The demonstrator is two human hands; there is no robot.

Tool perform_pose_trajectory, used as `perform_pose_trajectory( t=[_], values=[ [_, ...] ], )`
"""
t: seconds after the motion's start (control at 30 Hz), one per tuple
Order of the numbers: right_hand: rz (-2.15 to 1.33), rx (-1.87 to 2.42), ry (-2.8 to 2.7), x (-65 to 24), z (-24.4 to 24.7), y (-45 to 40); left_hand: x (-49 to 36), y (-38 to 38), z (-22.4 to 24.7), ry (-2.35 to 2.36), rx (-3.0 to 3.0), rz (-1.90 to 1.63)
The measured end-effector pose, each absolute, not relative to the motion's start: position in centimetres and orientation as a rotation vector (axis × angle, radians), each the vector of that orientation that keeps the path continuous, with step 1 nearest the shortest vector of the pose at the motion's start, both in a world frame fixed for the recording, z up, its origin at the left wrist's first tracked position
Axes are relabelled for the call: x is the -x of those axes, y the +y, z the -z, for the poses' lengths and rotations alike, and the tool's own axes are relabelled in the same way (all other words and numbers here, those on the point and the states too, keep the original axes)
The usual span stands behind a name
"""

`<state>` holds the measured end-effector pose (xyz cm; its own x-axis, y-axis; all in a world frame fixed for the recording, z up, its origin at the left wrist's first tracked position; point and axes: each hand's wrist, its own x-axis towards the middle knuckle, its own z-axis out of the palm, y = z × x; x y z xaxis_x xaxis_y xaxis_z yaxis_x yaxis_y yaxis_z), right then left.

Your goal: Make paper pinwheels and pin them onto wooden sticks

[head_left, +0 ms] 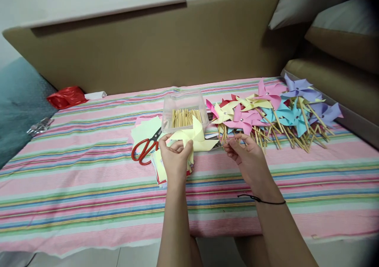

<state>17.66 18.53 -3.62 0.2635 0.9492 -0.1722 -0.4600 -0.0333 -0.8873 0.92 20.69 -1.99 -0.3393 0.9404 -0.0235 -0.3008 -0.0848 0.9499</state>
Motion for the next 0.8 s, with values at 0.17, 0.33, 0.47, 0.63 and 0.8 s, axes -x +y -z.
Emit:
perform_pose_trajectory(
  t=[0.17, 0.33, 0.47, 0.63, 0.8],
  values=[
    [-1.224, 1.095, -0.648, -17.7, 3.8, 18.5, -0.9, 20.6, 1.9, 1.202, -0.839, -1.6],
    [-1.136, 0.997, -0.802, -17.0, 3.1, 18.4, -1.4, 20.3, 2.0, 1.246, -1.014, -1.531],
    [-1.062, 0.967, -1.006, -15.6, 2.6, 18.4, -1.8, 20.1, 2.2, 1.28, -1.147, -1.477],
    [-0.999, 1.095, -0.99, -14.4, 3.1, 18.5, -2.1, 20.1, 2.0, 1.145, -1.09, -1.437],
    [-0.972, 1.096, -1.022, -14.7, 3.3, 18.6, -2.2, 20.1, 1.7, 1.08, -1.057, -1.39]
  ],
)
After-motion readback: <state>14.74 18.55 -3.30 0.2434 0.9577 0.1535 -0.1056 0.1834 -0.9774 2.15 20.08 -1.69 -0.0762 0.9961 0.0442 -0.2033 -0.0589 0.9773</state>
